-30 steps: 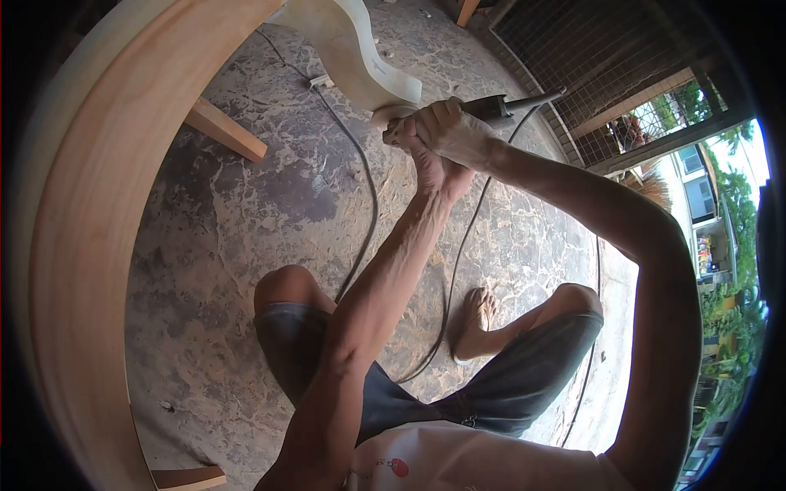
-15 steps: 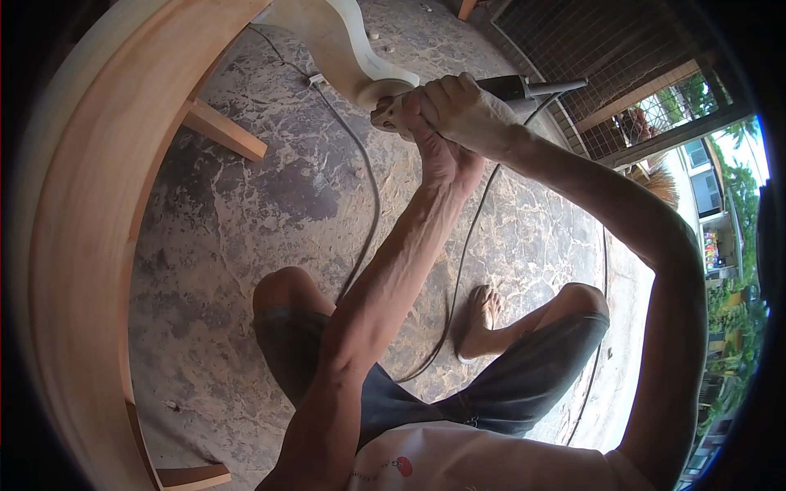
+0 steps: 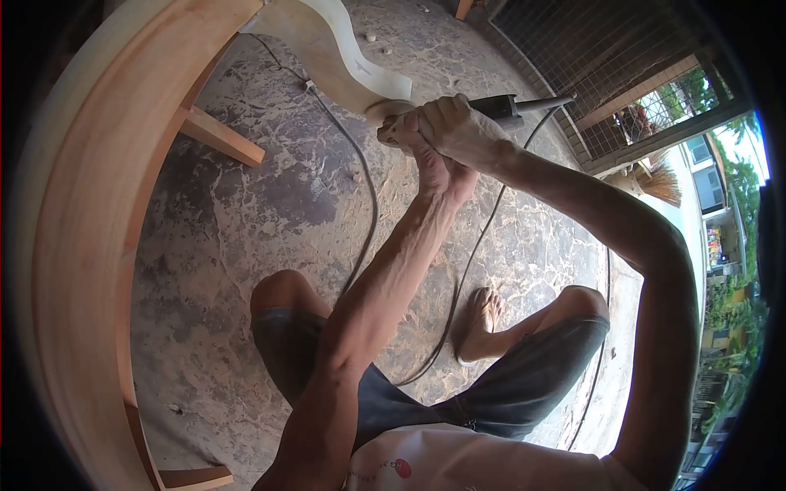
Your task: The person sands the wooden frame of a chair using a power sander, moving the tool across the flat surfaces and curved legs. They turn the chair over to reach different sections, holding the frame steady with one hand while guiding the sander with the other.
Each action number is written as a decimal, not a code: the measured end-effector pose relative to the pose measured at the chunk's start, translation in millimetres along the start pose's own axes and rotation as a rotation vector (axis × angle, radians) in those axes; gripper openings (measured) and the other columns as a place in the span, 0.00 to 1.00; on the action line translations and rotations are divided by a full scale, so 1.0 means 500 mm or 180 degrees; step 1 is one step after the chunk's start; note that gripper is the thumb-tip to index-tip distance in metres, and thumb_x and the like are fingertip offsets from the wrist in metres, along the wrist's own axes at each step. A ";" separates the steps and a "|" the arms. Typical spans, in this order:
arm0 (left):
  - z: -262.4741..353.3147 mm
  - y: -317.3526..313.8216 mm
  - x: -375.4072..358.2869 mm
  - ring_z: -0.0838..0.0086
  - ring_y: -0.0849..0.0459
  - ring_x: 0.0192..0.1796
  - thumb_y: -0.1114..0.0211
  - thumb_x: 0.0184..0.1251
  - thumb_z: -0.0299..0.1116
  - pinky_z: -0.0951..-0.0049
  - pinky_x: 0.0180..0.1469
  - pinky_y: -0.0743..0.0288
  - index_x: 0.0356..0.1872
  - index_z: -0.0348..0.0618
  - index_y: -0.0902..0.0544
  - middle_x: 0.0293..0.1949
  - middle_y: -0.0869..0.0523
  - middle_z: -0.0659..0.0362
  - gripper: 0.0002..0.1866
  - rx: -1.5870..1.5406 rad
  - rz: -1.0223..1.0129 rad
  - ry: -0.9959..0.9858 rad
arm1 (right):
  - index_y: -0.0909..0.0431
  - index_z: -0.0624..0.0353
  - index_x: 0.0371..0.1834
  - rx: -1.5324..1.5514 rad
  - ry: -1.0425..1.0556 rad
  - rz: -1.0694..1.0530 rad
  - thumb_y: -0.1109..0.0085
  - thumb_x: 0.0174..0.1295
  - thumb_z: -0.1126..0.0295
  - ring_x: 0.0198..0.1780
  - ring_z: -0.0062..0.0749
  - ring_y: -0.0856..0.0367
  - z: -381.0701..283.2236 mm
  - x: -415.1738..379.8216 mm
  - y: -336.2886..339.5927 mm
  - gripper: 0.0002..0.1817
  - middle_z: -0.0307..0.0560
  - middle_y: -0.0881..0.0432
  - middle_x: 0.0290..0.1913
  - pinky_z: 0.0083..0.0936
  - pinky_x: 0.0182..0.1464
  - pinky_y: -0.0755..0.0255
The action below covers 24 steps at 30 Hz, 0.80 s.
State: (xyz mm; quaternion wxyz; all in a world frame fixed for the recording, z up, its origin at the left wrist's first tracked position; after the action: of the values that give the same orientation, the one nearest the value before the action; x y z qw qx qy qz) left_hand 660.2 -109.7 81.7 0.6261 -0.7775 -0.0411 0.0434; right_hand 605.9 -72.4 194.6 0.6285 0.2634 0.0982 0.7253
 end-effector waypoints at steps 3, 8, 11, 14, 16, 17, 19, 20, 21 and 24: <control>0.016 0.004 0.004 0.76 0.18 0.66 0.29 0.69 0.75 0.59 0.71 0.20 0.67 0.60 0.23 0.61 0.20 0.70 0.38 0.0047 0.0037 -0.0079 | 0.18 0.50 0.44 -0.0215 0.0175 -0.0046 0.23 0.61 0.58 0.37 0.27 0.25 -0.030 0.021 -0.018 0.16 0.32 0.24 0.33 0.30 0.39 0.35; 0.039 0.021 -0.006 0.75 0.19 0.66 0.33 0.69 0.77 0.57 0.73 0.24 0.64 0.62 0.21 0.60 0.19 0.72 0.36 0.0004 -0.0053 0.0275 | 0.20 0.50 0.50 -0.0311 0.0400 -0.0540 0.24 0.62 0.57 0.38 0.27 0.25 -0.099 0.028 -0.073 0.19 0.31 0.22 0.34 0.32 0.41 0.33; 0.026 0.027 -0.012 0.74 0.18 0.67 0.34 0.70 0.77 0.58 0.73 0.23 0.64 0.61 0.21 0.61 0.19 0.71 0.37 -0.0110 -0.0089 0.0324 | 0.20 0.48 0.47 -0.0265 0.0370 -0.0428 0.22 0.61 0.56 0.35 0.24 0.28 -0.094 0.025 -0.053 0.19 0.29 0.24 0.32 0.28 0.37 0.38; 0.017 0.022 -0.012 0.75 0.18 0.67 0.34 0.72 0.76 0.60 0.72 0.22 0.64 0.60 0.21 0.61 0.18 0.71 0.36 -0.0212 -0.0060 0.0327 | 0.19 0.49 0.53 -0.0279 0.0494 -0.0461 0.27 0.64 0.57 0.41 0.29 0.22 -0.076 0.024 -0.027 0.18 0.31 0.20 0.36 0.36 0.44 0.27; 0.009 0.005 -0.018 0.76 0.17 0.65 0.34 0.73 0.75 0.61 0.70 0.21 0.63 0.60 0.21 0.59 0.18 0.71 0.34 -0.0164 -0.0089 0.0308 | 0.18 0.49 0.52 -0.0310 0.0563 -0.0438 0.27 0.64 0.57 0.41 0.28 0.22 -0.052 0.029 0.001 0.18 0.32 0.20 0.36 0.36 0.43 0.27; 0.010 -0.014 -0.026 0.77 0.17 0.64 0.34 0.73 0.74 0.61 0.69 0.21 0.62 0.61 0.21 0.58 0.18 0.71 0.33 -0.0092 -0.0140 0.0273 | 0.18 0.49 0.49 -0.0329 0.0560 -0.0364 0.24 0.61 0.57 0.38 0.26 0.25 -0.044 0.031 0.006 0.17 0.31 0.22 0.33 0.32 0.39 0.33; 0.017 -0.041 -0.037 0.78 0.17 0.63 0.34 0.74 0.74 0.62 0.67 0.21 0.61 0.61 0.20 0.57 0.18 0.71 0.32 0.0031 -0.0178 0.0242 | 0.18 0.49 0.44 -0.0192 0.0391 -0.0126 0.21 0.59 0.58 0.35 0.24 0.28 -0.032 0.040 0.016 0.16 0.30 0.25 0.31 0.28 0.35 0.38; 0.019 -0.044 -0.034 0.78 0.18 0.63 0.35 0.74 0.74 0.63 0.68 0.21 0.60 0.61 0.19 0.57 0.18 0.72 0.31 0.0084 -0.0169 0.0248 | 0.18 0.50 0.44 -0.0038 0.0223 0.0040 0.21 0.59 0.59 0.35 0.24 0.28 -0.020 0.048 0.014 0.16 0.30 0.25 0.31 0.28 0.35 0.37; 0.023 -0.048 -0.031 0.78 0.19 0.63 0.36 0.75 0.74 0.63 0.68 0.22 0.60 0.62 0.19 0.57 0.19 0.72 0.31 0.0141 -0.0158 0.0257 | 0.17 0.50 0.43 0.0117 0.0051 0.0203 0.21 0.59 0.60 0.35 0.25 0.28 -0.010 0.053 0.014 0.15 0.30 0.25 0.31 0.28 0.35 0.36; 0.075 -0.090 -0.034 0.79 0.18 0.62 0.36 0.75 0.74 0.64 0.67 0.22 0.59 0.61 0.19 0.56 0.18 0.72 0.31 0.0324 -0.0119 -0.0044 | 0.16 0.54 0.43 0.0071 0.0272 0.0286 0.22 0.58 0.62 0.35 0.25 0.29 -0.010 0.090 0.035 0.15 0.31 0.25 0.31 0.27 0.35 0.35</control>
State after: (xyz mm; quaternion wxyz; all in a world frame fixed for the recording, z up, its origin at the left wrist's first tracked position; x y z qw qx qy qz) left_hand 638.4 -65.6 118.1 0.6652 -0.7434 -0.0576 0.0391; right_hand 585.0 -31.5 210.4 0.5875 0.2434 0.1211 0.7622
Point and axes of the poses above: each hand's wrist, its own x-axis towards the middle knuckle, its own y-axis out of the back of the hand, z = x × y, the point moved 10 cm from there along x, towards the middle knuckle
